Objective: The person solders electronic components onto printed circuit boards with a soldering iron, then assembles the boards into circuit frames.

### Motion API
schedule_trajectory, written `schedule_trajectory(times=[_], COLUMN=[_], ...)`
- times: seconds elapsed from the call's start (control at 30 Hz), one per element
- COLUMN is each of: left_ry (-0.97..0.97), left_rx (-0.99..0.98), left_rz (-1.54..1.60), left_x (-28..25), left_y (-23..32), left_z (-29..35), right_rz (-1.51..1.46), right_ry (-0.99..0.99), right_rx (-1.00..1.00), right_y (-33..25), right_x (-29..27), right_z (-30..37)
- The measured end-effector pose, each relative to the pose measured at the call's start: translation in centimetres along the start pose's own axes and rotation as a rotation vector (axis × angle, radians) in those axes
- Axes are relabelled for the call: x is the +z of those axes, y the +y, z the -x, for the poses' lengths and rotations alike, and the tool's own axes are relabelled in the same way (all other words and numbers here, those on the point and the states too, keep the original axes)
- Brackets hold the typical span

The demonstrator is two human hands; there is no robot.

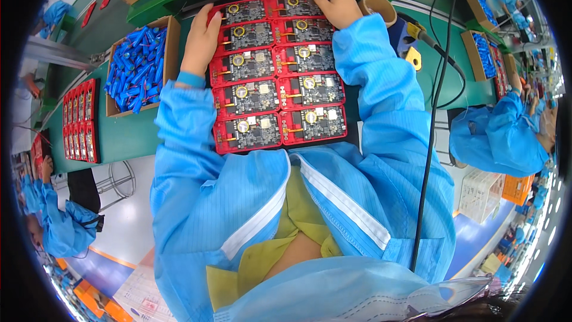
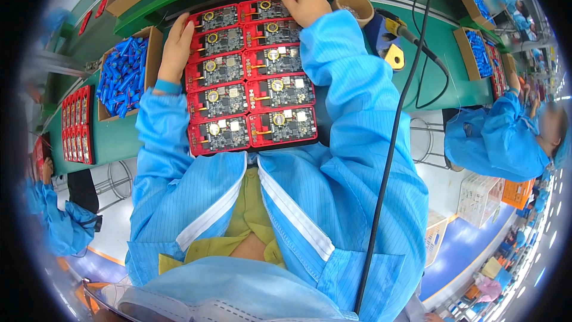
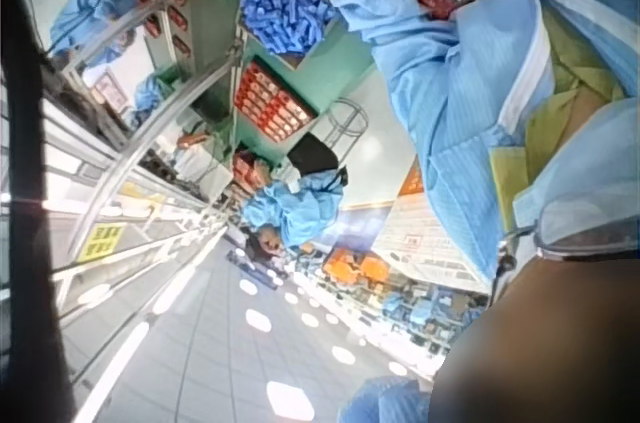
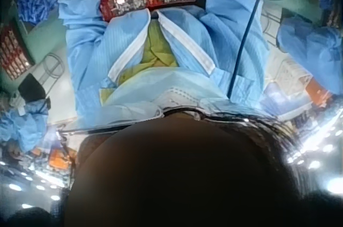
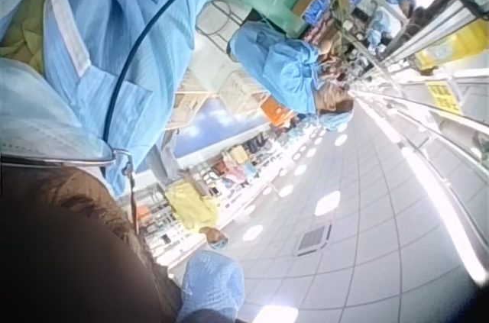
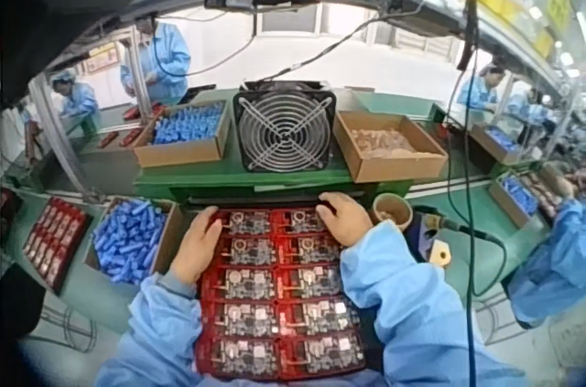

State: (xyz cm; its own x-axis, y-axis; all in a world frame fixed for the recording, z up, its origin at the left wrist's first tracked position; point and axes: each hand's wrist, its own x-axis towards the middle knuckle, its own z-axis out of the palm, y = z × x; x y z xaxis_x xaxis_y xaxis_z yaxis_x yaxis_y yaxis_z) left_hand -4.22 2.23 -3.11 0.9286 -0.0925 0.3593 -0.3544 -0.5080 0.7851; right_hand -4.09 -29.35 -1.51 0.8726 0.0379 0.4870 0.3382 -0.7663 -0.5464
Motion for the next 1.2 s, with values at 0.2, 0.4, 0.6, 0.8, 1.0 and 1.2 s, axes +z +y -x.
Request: schedule_trajectory(times=[0.2,0.4,0.6,0.8,1.0,1.2], left_ry=[-0.118,-0.226,-0.073,0.055,0.003,0.048], left_rx=[-0.045,0.03,0.064,0.205,0.026,0.078], left_rz=[0.005,-0.174,-0.16,-0.158,-0.131,-0.082], left_x=[-3.6,-4.3,-5.0,-1.1,1.3,1.5], left_y=[5.5,9.6,8.1,2.9,-1.1,-1.9], left_z=[8.9,16.0,13.6,1.9,-2.3,-2.0], right_rz=[0.408,0.523,0.086,0.109,-0.081,-0.169], right_ry=[-0.387,-0.281,-0.339,-0.111,-0.082,-0.112], right_rx=[0.095,-0.156,-0.072,-0.054,0.064,0.061], right_y=[0.7,2.0,0.6,0.0,0.2,-0.6], right_x=[3.9,8.0,1.8,0.3,2.5,3.1], right_z=[-4.8,-6.8,-4.9,-0.4,0.7,0.6])
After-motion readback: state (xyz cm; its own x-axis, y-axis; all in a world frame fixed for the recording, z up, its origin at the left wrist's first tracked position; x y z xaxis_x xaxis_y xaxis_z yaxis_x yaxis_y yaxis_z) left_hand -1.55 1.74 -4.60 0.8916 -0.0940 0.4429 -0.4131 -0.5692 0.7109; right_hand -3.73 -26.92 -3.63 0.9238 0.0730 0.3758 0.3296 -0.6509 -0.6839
